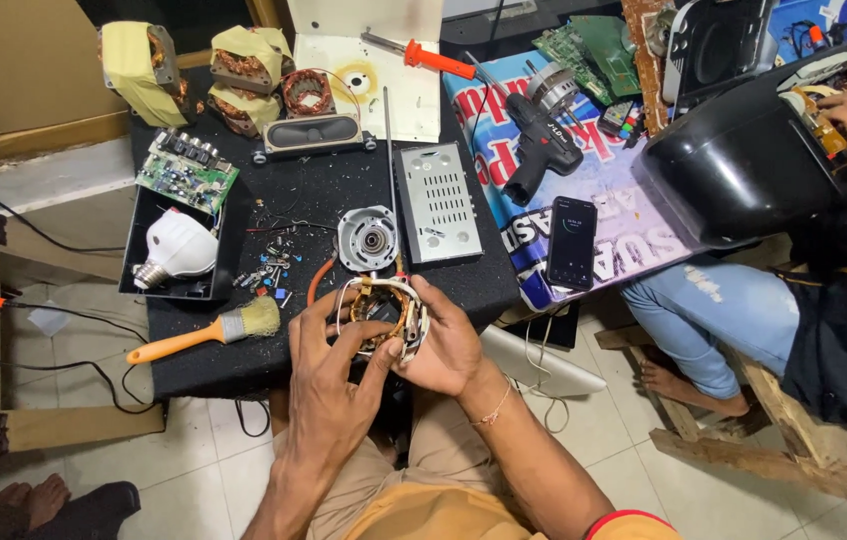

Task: Cleaning a motor stator with a brush and inspecting the windings

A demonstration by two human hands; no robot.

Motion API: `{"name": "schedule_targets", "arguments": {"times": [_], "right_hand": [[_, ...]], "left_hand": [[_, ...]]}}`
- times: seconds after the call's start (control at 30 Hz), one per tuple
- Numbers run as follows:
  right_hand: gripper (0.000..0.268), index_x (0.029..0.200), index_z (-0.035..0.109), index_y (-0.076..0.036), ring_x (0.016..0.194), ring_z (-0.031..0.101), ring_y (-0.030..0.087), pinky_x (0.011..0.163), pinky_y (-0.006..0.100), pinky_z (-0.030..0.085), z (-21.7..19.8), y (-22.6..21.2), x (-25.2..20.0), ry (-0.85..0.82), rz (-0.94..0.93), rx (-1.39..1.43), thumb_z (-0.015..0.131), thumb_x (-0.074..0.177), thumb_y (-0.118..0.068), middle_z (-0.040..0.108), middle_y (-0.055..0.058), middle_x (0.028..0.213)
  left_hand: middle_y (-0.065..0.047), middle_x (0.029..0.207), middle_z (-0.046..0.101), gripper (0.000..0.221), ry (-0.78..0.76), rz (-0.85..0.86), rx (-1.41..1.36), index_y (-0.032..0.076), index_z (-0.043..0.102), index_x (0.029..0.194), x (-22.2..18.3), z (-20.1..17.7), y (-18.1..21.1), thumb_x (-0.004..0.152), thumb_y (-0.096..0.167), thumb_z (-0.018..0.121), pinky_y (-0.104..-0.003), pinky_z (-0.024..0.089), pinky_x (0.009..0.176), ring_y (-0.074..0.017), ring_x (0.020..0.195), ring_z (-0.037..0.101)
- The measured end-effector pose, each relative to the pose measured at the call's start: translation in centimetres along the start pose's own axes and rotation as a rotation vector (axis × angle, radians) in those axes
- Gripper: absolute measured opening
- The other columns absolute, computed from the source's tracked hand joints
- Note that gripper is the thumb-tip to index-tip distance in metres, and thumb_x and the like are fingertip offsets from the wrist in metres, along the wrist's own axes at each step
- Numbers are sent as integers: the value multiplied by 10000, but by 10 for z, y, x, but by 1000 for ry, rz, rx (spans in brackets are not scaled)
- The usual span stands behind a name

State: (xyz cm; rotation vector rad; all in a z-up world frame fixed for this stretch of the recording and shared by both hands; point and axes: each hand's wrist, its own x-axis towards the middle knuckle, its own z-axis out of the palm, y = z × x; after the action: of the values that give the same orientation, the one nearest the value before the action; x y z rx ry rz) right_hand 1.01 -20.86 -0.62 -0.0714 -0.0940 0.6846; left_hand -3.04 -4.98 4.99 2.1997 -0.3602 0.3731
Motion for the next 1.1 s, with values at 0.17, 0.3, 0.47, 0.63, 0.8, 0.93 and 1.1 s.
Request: {"name": "schedule_targets", "arguments": {"times": [0.17, 0.3, 0.47, 0.63, 0.8, 0.93, 1.1], "right_hand": [[436, 1400, 519, -23, 904, 701, 197, 728, 283, 602, 3, 1, 0, 29, -1, -10, 486, 1090, -329, 680, 174, 1242], [466, 1436, 486, -17, 973, 712, 216, 765, 298, 620, 1, 0, 0, 5, 7, -20, 490, 1088, -326, 663, 186, 1275], [462, 1409, 522, -9, 1004, 675, 203, 781, 308, 563, -3, -1, -1, 24, 20, 0, 509, 1078, -330, 673, 151, 1265], [572, 1509, 420, 21, 1152, 647, 251, 868, 347, 576, -5, -3, -1, 2, 49, 21, 484, 1079, -352, 593, 216, 1374], [615, 1535, 376, 19, 1237, 614, 314, 1066, 413, 528, -6, -4, 0, -15, 45, -26, 501, 1065, -357, 546, 260, 1406], [633, 1522, 371, 47, 1250, 589, 362, 1095, 423, 507, 5, -2, 2, -59, 38, -102, 433, 1074, -395, 513, 301, 1400], [664, 1541, 322, 48, 1238, 580, 390, 985, 412, 579, 5, -3, 3, -26, 29, -70, 472, 1049, -371, 487, 337, 1394]], "left_hand": [[-167, 1354, 501, 223, 3, -31, -49, 101, 761, 990, -3, -2, 1, 889, 293, 711, -416, 484, 954, -292, 1204, 467], [-149, 1346, 501, 199, 12, -42, -91, 102, 766, 999, -4, -3, 3, 862, 245, 744, -407, 475, 950, -280, 1183, 471], [-129, 1323, 540, 203, 57, -37, -138, 103, 756, 1001, -6, -3, 4, 820, 188, 792, -383, 477, 955, -261, 1181, 500], [-87, 1319, 547, 216, 40, -84, -187, 113, 758, 1033, -9, -11, 3, 825, 163, 791, -315, 536, 890, -201, 1158, 552], [-118, 1247, 657, 182, 148, -48, -233, 48, 723, 1024, -14, -20, 4, 845, 59, 750, -350, 550, 982, -223, 1129, 656], [-125, 1254, 635, 177, 246, -86, -229, 32, 713, 1027, -23, -27, -3, 854, 6, 738, -207, 502, 678, -133, 925, 624], [-142, 1257, 589, 249, 287, -136, -223, 10, 649, 1106, -30, -41, -5, 865, 5, 711, -230, 557, 801, -168, 1016, 609]]}}
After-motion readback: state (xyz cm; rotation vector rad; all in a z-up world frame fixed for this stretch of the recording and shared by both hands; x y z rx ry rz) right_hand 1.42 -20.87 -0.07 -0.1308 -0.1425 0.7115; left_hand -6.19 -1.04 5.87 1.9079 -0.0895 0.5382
